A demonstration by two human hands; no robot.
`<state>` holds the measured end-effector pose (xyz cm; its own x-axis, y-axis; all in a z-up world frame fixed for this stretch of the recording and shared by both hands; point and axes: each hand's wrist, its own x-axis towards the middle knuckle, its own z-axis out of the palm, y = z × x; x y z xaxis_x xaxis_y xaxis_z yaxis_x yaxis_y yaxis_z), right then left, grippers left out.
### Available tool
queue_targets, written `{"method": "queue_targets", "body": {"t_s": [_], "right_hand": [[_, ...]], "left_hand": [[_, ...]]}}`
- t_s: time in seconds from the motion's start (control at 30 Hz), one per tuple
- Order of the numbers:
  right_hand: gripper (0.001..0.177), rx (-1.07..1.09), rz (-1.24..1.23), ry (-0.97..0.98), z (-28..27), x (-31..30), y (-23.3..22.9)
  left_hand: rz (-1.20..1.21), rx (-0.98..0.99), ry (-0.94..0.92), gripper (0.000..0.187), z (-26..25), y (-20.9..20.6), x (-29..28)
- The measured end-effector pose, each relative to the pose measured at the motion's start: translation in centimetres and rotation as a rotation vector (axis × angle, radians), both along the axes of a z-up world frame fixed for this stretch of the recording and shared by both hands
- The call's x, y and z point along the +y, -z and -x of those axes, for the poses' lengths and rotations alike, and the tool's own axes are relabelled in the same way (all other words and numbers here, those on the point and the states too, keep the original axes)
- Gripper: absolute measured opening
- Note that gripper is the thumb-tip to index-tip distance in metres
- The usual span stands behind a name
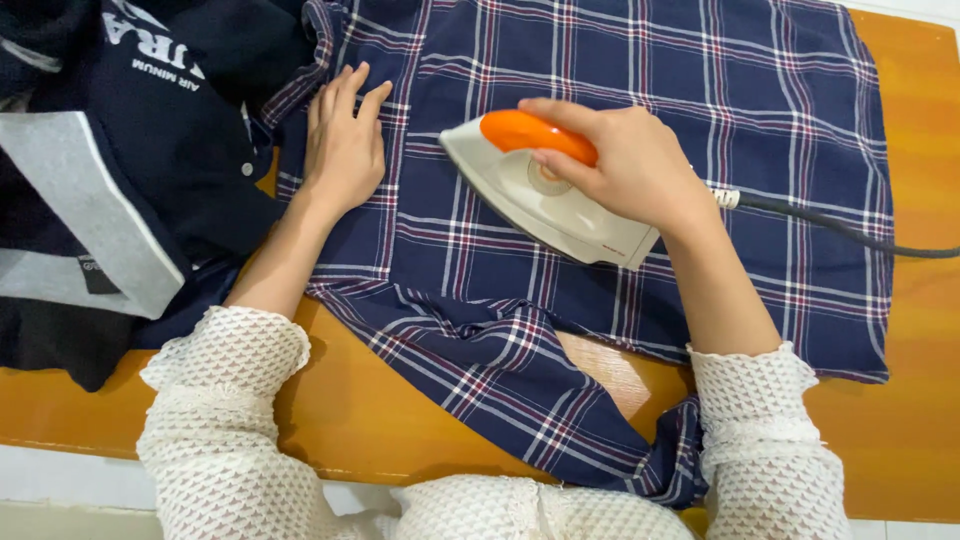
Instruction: Ironing a plaid shirt on a wooden board to remove wrinkles
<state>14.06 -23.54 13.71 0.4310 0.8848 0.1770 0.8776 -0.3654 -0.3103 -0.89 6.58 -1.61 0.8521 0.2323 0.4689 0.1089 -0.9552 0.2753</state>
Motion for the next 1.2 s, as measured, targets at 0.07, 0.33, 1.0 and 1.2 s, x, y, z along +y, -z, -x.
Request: {"method": "queue_targets", "body": {"t_s": [0.07,0.33,1.0,1.2], "right_hand": [[0.053,0.021,-0.013,-0.061,-0.5,-0.6,-0.2],[0.052,0.246,0.108,-0.331,-1.0,-1.3,-0.9],[0.055,0.195,0.088,-0.091,-2.6,-4.6,-0.6],[0.053,0.033,-0.004,0.063,-3.2,-5.7,-0.3]], "left_hand": [[0.003,0.001,0.003,0.047,0.0,-0.2,0.0],[-0.014,0.004,0.008,0.045,0.1,-0.2,0.0],[-0.028,0.01,0.006,0.043,0.1,0.1,0.1],[-0.043,0.039,-0.004,0.053,0.1,-0.1,0.0]]}}
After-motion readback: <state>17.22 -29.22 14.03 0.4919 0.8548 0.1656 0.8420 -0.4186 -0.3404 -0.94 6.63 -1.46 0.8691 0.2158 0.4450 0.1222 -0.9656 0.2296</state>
